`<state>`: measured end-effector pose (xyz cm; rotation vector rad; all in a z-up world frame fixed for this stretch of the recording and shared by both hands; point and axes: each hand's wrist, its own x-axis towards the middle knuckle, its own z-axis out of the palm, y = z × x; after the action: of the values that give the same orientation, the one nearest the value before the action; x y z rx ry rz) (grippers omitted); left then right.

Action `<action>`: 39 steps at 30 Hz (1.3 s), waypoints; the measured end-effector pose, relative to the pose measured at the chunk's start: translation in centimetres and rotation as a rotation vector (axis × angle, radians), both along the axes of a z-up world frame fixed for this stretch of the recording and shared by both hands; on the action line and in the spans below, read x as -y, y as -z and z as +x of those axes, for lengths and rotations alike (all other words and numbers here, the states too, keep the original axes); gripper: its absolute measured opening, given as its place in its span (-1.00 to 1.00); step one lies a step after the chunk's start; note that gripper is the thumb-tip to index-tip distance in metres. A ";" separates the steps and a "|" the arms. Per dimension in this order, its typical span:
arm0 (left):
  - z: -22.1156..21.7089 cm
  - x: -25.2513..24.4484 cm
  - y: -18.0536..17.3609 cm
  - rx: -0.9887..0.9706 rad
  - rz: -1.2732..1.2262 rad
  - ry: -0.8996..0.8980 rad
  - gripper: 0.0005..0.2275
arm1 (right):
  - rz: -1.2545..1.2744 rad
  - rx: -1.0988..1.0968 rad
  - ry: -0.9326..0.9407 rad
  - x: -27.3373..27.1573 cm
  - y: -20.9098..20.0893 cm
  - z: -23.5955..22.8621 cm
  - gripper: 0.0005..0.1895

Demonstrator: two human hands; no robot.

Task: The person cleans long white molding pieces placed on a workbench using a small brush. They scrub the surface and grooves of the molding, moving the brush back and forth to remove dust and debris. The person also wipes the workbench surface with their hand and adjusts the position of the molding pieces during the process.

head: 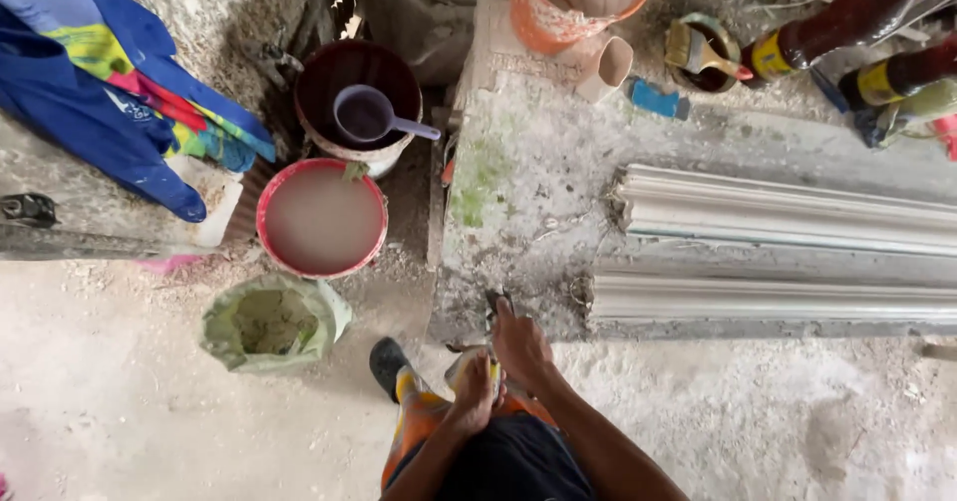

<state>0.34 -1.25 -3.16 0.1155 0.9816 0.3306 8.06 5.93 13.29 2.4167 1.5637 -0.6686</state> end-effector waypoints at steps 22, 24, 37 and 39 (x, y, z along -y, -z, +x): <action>-0.7 -1.1 -0.3 0.071 0.229 -0.010 -0.39 | -0.146 0.053 -0.076 3.1 0.1 -0.7 -0.34; -1.4 -2.3 -4.3 -0.100 0.009 0.032 -0.56 | -0.143 0.078 -0.102 2.4 0.9 0.4 -0.32; -1.2 -1.1 -2.4 -0.176 0.158 0.113 -0.60 | 0.163 0.014 -0.038 -0.3 2.0 3.3 -0.69; -1.0 0.5 -1.4 -0.014 0.129 -0.010 -0.55 | 0.135 -0.026 0.000 1.5 1.3 2.2 -0.69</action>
<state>-0.68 -1.77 -1.72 0.2301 0.9753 0.4031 10.29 4.39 11.95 2.5127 1.6700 -0.6154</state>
